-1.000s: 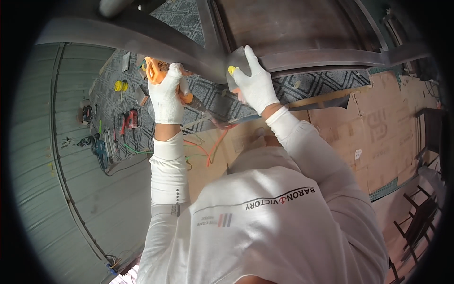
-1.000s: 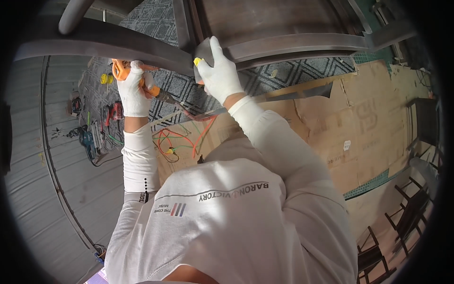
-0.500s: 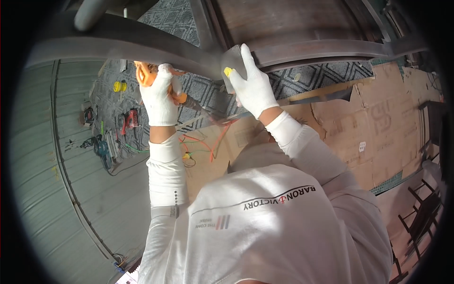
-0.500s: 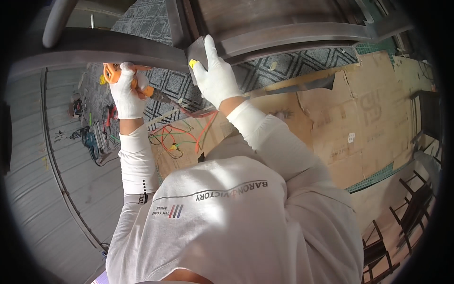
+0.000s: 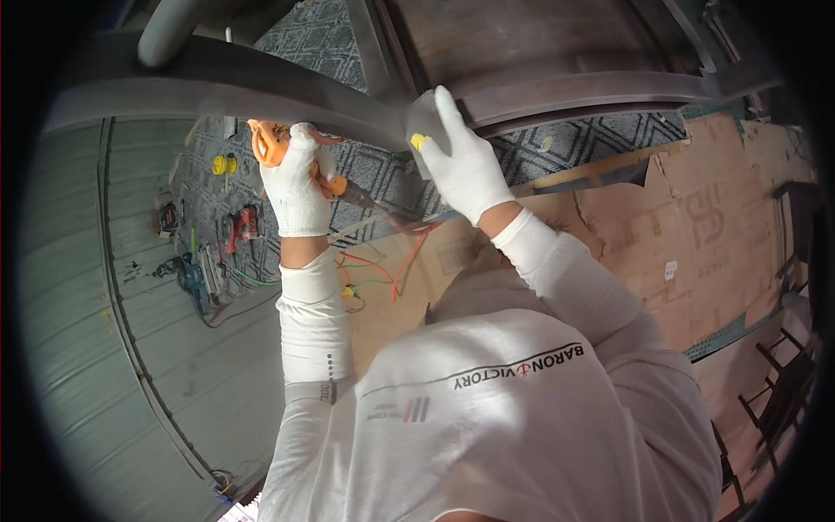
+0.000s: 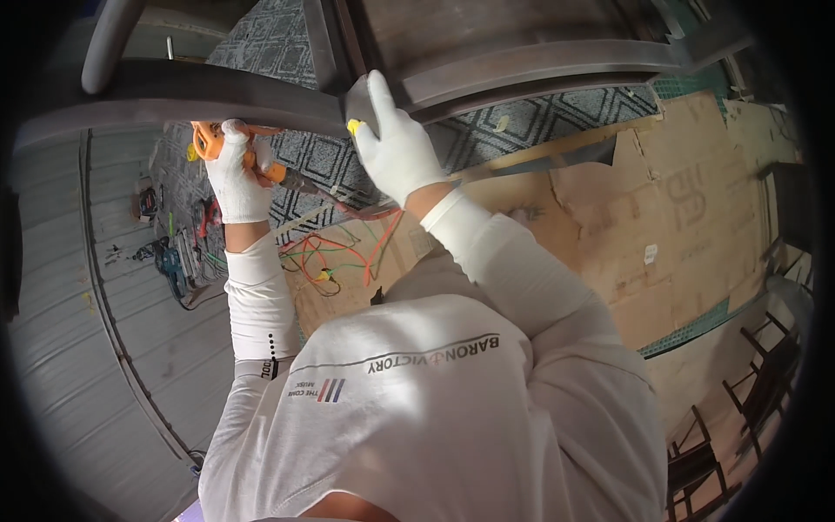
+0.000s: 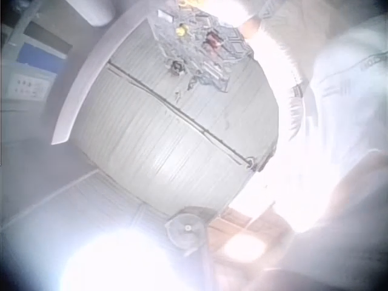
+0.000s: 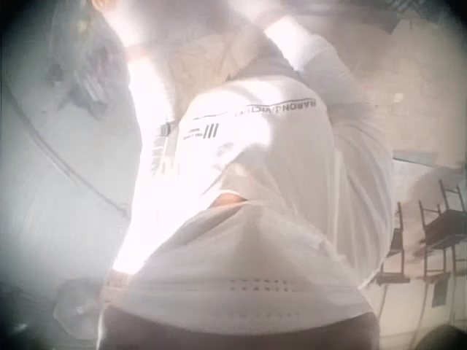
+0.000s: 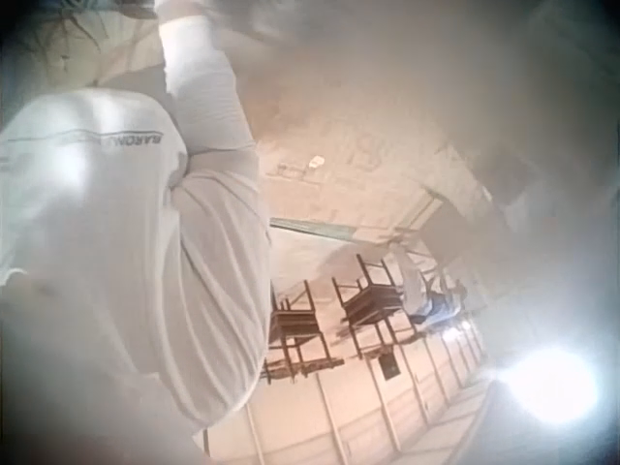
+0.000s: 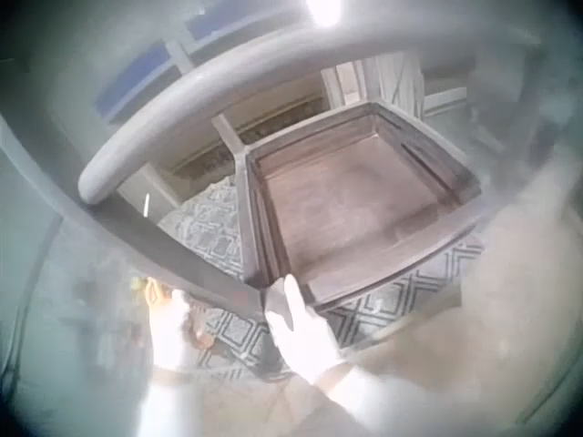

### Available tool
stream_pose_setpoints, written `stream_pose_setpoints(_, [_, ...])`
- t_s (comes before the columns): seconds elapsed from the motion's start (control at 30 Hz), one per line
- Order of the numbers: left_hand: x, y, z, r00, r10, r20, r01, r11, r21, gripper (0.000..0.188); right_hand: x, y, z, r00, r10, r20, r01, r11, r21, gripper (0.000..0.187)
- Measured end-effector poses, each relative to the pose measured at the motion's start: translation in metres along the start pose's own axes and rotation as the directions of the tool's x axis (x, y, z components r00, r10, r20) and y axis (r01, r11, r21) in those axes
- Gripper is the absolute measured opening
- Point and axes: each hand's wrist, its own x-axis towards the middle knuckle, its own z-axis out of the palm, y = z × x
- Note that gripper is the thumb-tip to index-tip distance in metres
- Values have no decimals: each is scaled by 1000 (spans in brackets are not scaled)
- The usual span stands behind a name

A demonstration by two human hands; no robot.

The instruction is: The person sands the wooden frame of a chair using a sanding block, then uses a compressed air nozzle to blow dust off the surface and crevices.

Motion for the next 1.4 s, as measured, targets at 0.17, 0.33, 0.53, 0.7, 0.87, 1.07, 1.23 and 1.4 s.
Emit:
stream_pose_setpoints(0.17, [0, 1, -3, 999, -1, -38, 1, 1000, 7, 27, 7, -18, -9, 987, 94, 132, -79, 990, -118, 66])
stream_pose_setpoints(0.33, [5, -1, -4, 999, -33, -36, 33, 999, 12, 28, 18, -19, -11, 972, 155, 176, -147, 988, -55, 68])
stream_pose_setpoints(0.53, [2, 0, -4, 998, -23, -61, 26, 998, 49, 27, 36, -34, -10, 913, 333, 233, -369, 920, 131, 65])
stream_pose_setpoints(0.7, [-32, 18, 3, 985, 27, -171, 11, 976, 217, 29, 21, -37, -54, 779, 389, 492, -535, 821, 198, 74])
stream_pose_setpoints(0.87, [-129, 11, -32, 997, -69, -45, 81, 729, 679, 24, 5, -17, -108, 860, 446, 248, -507, 691, 516, 80])
stream_pose_setpoints(1.07, [-152, 24, 2, 960, -280, -12, 79, 229, 970, 32, -3, -8, -114, 835, 476, 276, -542, 627, 560, 77])
stream_pose_setpoints(1.23, [-113, 53, 42, 956, -280, 85, -48, 137, 989, 46, -7, -4, -106, 815, 472, 338, -577, 595, 560, 77])
stream_pose_setpoints(1.4, [-113, 72, 37, 978, -170, -124, 141, 89, 986, 39, -1, -6, -112, 844, 450, 291, -535, 684, 496, 77])
